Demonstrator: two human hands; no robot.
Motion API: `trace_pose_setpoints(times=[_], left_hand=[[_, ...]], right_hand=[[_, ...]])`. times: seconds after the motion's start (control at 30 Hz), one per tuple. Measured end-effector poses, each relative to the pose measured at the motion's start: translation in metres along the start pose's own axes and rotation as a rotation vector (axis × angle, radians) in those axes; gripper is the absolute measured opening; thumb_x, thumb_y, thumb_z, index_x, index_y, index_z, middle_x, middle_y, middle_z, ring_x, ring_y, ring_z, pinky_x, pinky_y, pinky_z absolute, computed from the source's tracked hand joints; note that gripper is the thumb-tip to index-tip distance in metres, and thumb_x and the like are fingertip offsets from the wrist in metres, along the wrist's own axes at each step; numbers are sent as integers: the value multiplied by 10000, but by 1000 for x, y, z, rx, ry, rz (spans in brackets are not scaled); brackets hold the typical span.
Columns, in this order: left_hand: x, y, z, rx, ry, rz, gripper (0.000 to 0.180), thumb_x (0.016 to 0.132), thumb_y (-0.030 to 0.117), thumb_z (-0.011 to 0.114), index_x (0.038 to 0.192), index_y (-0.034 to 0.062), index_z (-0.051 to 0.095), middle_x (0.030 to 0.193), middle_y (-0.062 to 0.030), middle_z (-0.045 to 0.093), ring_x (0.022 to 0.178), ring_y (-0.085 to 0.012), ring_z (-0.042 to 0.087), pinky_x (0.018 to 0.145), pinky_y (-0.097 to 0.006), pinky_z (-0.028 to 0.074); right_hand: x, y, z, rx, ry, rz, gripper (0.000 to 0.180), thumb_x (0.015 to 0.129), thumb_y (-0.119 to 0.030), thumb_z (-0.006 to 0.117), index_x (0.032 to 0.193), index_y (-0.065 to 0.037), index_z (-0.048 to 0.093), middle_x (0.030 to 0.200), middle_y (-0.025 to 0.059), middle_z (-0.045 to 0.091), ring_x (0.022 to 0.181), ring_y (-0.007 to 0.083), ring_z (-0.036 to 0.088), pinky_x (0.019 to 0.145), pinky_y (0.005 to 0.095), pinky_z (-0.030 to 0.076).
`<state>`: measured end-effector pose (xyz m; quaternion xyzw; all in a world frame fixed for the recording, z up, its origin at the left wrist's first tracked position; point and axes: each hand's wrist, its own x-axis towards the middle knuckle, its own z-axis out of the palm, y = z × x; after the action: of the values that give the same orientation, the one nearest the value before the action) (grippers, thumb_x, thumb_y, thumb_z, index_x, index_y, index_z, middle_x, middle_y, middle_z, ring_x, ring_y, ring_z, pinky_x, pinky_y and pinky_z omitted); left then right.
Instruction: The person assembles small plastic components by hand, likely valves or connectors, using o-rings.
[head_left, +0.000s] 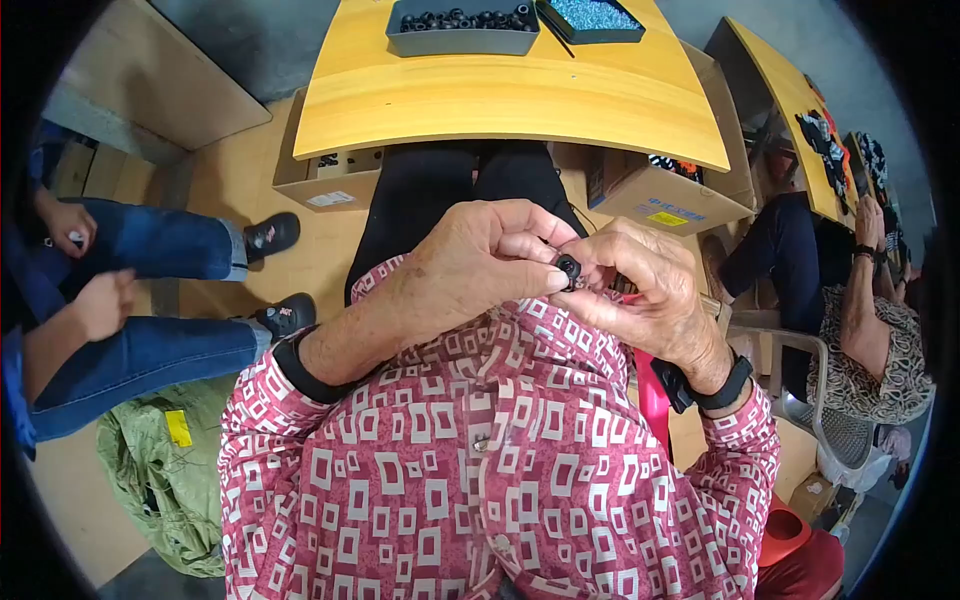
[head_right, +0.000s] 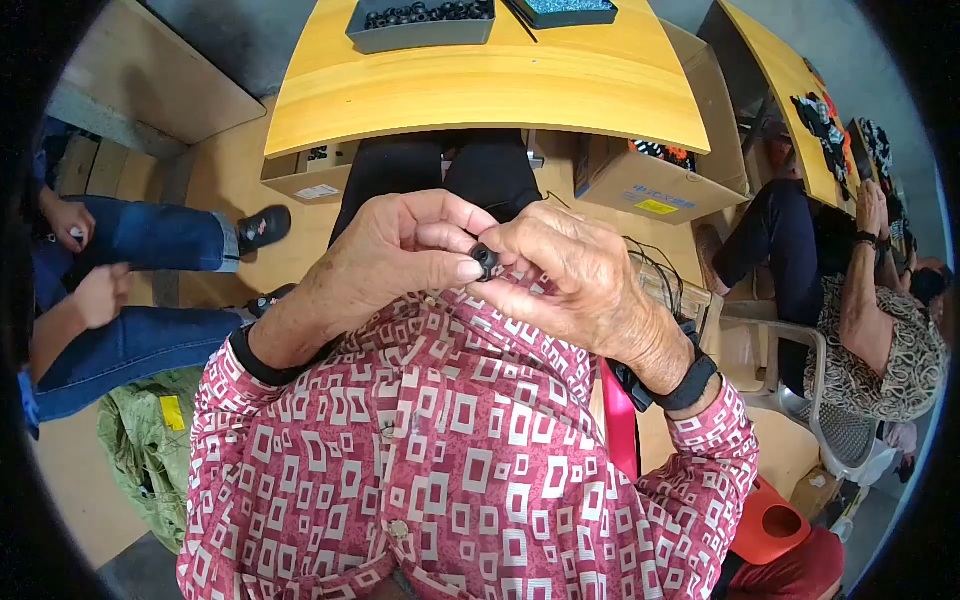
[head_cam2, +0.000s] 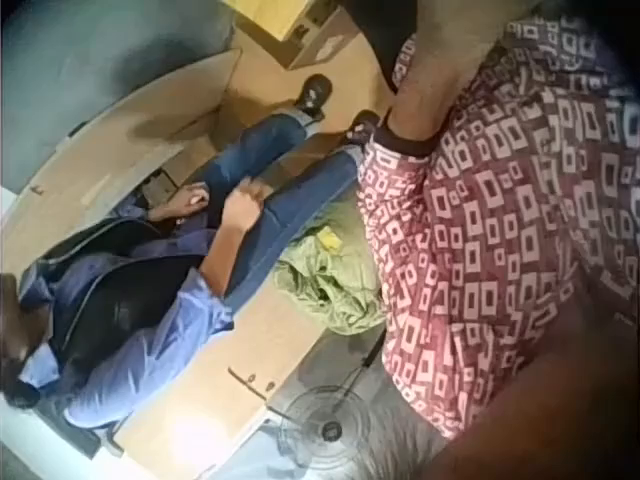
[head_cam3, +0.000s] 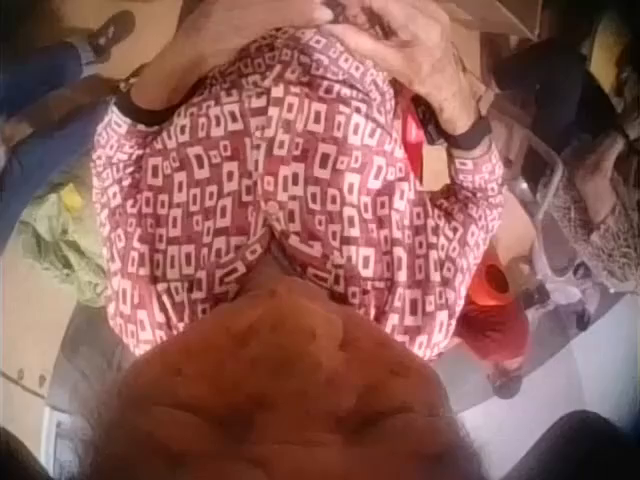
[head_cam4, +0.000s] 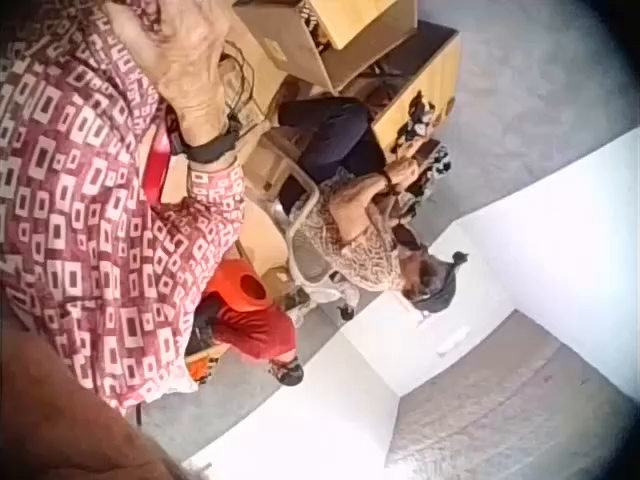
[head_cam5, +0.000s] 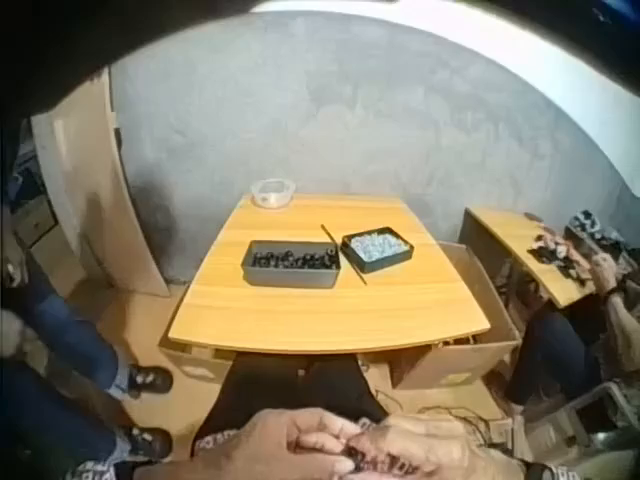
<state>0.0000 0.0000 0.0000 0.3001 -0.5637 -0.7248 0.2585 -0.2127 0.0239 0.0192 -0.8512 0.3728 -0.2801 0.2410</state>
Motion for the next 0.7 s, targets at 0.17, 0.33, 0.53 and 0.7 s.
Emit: trace_pose_setpoints(times=[0.17, 0.33, 0.53, 0.7], left_hand=[[-7, 5, -1, 58, 124, -44, 320, 814, 23, 654, 1129, -5, 606, 901, -45, 671, 834, -63, 607, 753, -190, 479], [0, -28, 4, -24, 19, 77, 337, 794, 13, 647, 1118, -57, 589, 1038, -99, 655, 942, -127, 622, 829, -250, 491], [1, -33, 14, 2, 43, 189, 265, 769, -3, 635, 1022, -63, 587, 838, -79, 668, 732, -83, 611, 657, -228, 493], [-7, -18, 8, -131, 22, 74, 315, 825, 49, 655, 1125, -17, 582, 948, -58, 649, 862, -65, 592, 760, -204, 476]], right_hand=[[10, -1, 3, -73, 85, -176, 294, 701, -119, 779, 926, -18, 618, 716, 75, 563, 626, 222, 588, 549, 324, 466], [-6, -13, 9, -97, 73, -90, 302, 669, -96, 788, 893, -7, 608, 688, 94, 556, 597, 240, 568, 536, 330, 441], [-12, -13, 10, -108, 71, -77, 307, 641, -61, 797, 875, -13, 604, 733, 96, 590, 619, 242, 572, 554, 325, 459], [-12, -12, 22, -121, 200, -74, 323, 655, -52, 791, 911, -14, 598, 731, 95, 592, 603, 228, 563, 543, 318, 455]])
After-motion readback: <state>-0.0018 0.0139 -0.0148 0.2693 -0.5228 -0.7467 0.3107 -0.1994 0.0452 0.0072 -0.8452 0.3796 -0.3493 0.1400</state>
